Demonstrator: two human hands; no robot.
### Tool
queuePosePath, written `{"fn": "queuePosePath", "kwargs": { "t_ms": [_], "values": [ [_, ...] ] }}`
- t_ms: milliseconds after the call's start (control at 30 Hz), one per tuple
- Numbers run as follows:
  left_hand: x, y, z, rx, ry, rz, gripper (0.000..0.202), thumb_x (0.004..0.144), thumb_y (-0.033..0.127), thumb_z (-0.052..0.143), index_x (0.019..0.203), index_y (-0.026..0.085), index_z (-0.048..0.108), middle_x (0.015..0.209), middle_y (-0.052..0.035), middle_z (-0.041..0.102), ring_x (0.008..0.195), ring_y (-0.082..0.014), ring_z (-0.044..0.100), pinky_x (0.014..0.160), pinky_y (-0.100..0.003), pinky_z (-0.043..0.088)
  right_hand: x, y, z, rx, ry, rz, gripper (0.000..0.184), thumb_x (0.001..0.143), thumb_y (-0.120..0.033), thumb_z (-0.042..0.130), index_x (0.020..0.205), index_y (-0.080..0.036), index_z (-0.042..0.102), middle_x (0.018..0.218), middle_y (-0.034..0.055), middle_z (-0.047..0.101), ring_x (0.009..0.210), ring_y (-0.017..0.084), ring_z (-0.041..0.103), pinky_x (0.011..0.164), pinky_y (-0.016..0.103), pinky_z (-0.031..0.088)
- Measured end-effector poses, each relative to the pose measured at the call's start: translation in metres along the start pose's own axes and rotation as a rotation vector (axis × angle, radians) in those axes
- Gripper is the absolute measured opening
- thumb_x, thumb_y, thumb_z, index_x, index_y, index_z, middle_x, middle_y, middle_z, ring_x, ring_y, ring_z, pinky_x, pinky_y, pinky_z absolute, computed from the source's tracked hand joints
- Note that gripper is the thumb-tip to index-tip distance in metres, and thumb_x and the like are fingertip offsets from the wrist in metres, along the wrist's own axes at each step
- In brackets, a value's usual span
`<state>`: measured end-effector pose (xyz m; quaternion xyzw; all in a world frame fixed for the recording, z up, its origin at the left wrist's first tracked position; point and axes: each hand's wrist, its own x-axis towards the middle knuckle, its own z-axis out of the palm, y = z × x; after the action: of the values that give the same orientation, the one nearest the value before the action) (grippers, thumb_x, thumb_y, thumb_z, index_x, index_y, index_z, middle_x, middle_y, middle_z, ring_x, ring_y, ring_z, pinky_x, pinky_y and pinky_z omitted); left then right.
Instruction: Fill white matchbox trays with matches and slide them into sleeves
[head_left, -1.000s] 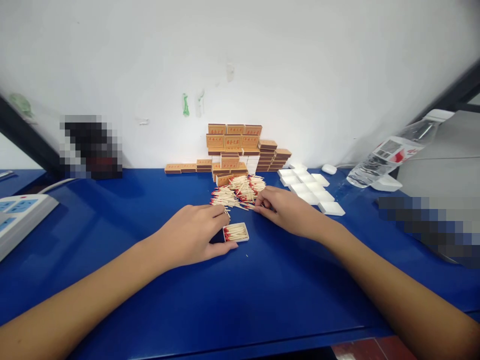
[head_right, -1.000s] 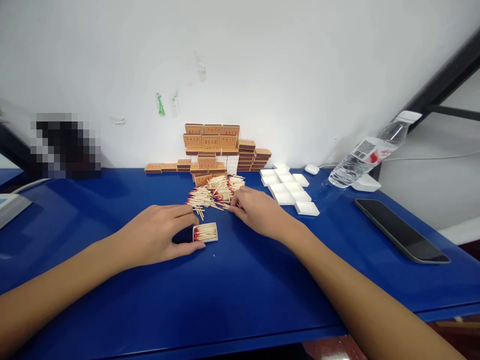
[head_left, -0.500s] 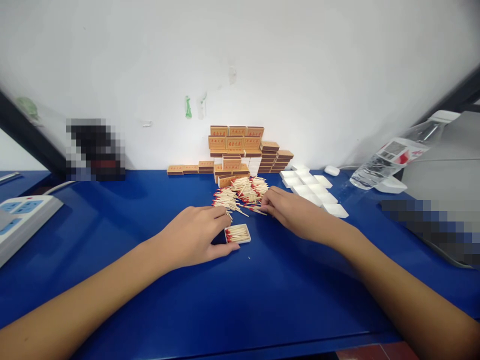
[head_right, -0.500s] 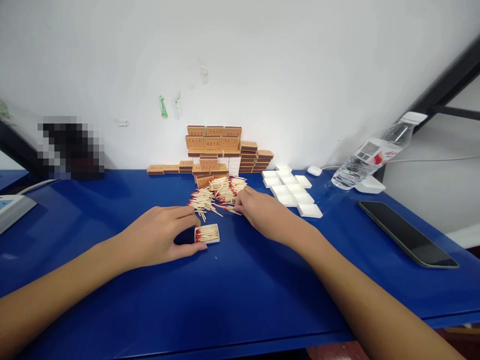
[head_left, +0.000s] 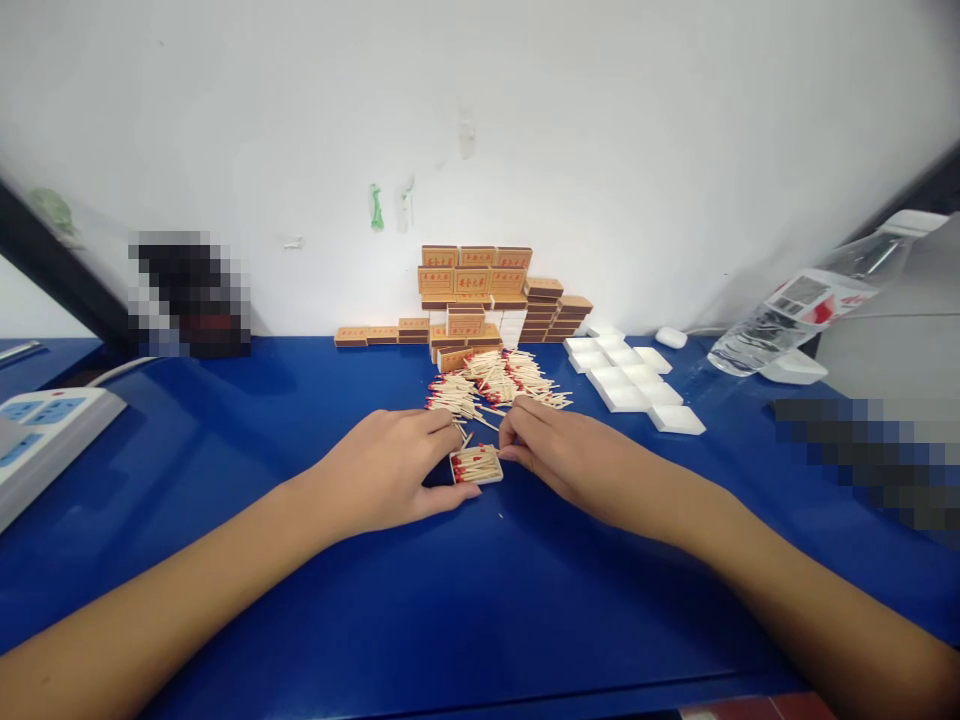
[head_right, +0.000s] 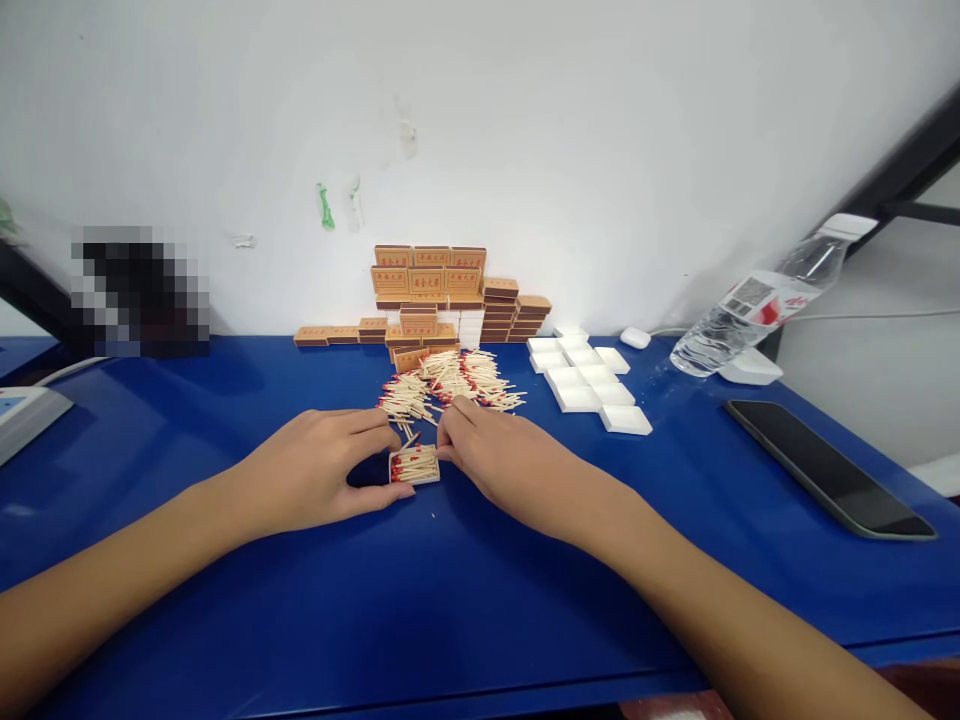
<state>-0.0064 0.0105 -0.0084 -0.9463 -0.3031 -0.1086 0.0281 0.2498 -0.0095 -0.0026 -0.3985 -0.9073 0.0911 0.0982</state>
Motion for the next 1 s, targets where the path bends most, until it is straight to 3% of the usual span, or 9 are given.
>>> {"fn": "queuePosePath", "kwargs": {
  "t_ms": [300,667,1000],
  "values": [
    [0.002,0.001,-0.001,0.013,-0.004,0.000,0.034,0.099,0.050,0.066,0.091,0.017,0.067,0.091,-0.0034,0.071,0.081,-0.0219,0.070,0.064,-0.034,0.047,0.011,-0.012,0.016,-0.170,0.104,-0.090,0.022,0.111,-0.022,0.045,0.096,-0.018,0.060,0.096,0.0076,0.065,0.074,0.018,0.061,0.060,0.031,0.040],
    [0.000,0.001,-0.001,0.002,-0.010,0.004,0.037,0.101,0.054,0.063,0.095,0.018,0.067,0.094,-0.0032,0.070,0.085,-0.0234,0.071,0.067,-0.036,0.049,0.007,-0.003,0.003,0.130,0.018,0.000,0.013,0.107,-0.027,0.057,0.103,-0.019,0.067,0.106,0.0059,0.065,0.087,0.018,0.063,0.074,0.032,0.046],
    [0.000,0.001,-0.001,0.014,-0.008,0.017,0.037,0.101,0.053,0.063,0.094,0.017,0.068,0.093,-0.0034,0.070,0.084,-0.0228,0.070,0.068,-0.036,0.049,0.009,-0.005,0.008,0.108,0.090,0.034,0.010,0.104,-0.020,0.058,0.099,-0.018,0.066,0.103,0.0061,0.063,0.081,0.017,0.060,0.072,0.031,0.045]
  ]
}}
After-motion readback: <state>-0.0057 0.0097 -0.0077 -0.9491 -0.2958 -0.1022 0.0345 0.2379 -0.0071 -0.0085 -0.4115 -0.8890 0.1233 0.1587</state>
